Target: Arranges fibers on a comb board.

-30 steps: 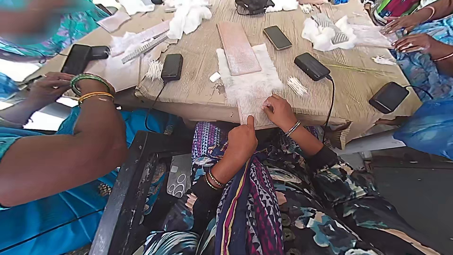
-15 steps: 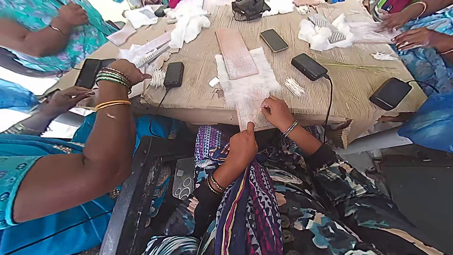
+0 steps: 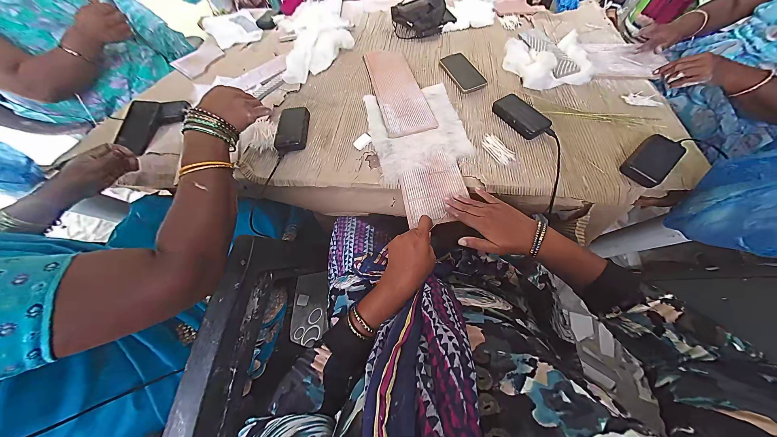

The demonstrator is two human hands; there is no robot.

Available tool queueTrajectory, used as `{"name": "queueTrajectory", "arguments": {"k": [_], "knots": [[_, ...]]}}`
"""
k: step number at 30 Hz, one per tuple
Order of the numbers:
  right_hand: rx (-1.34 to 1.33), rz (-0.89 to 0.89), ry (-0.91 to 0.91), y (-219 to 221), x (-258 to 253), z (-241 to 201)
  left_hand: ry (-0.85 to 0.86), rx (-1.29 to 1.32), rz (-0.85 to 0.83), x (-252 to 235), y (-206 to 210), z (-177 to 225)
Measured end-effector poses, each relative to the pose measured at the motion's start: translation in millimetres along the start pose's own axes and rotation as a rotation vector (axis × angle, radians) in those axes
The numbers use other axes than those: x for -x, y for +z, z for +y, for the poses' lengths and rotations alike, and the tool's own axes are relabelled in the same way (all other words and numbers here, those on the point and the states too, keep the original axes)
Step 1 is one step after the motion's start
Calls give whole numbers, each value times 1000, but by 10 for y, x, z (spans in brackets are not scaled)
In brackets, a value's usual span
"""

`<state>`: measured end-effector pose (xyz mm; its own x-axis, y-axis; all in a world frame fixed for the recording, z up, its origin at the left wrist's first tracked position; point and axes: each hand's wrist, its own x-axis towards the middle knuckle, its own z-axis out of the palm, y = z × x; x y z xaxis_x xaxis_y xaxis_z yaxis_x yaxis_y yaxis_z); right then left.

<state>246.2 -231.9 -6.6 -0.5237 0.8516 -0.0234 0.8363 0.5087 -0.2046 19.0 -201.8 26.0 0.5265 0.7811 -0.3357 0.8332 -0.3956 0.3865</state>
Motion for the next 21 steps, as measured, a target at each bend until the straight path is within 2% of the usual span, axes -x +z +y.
{"name": "queueTrajectory", "arguments": {"k": [2,5,7,8,11,12,14,18,21], "knots": [[-54,87,-8,-121,93,7,42,14,74,13,53,-44],[-308,471,8,-203,-48,47,64,18,192,-60,64,-141],[-362,563,36,-230,-310,27,42,13,153,-93,-9,-152],[-312,532,51,-217,-451,-11,34,5,138,-87,-44,-153],[-104,214,98,-179,-743,-152,44,10,180,-66,-170,-213],[-98,166,98,-146,-792,-179,50,20,202,-80,-205,-261],[-107,108,114,-80,-832,-195,46,9,221,-150,-241,-365],[-65,0,191,70,-847,-209,3,-33,105,-317,-261,-478],[-44,-47,239,82,-677,-321,33,2,87,-295,-229,-480]]}}
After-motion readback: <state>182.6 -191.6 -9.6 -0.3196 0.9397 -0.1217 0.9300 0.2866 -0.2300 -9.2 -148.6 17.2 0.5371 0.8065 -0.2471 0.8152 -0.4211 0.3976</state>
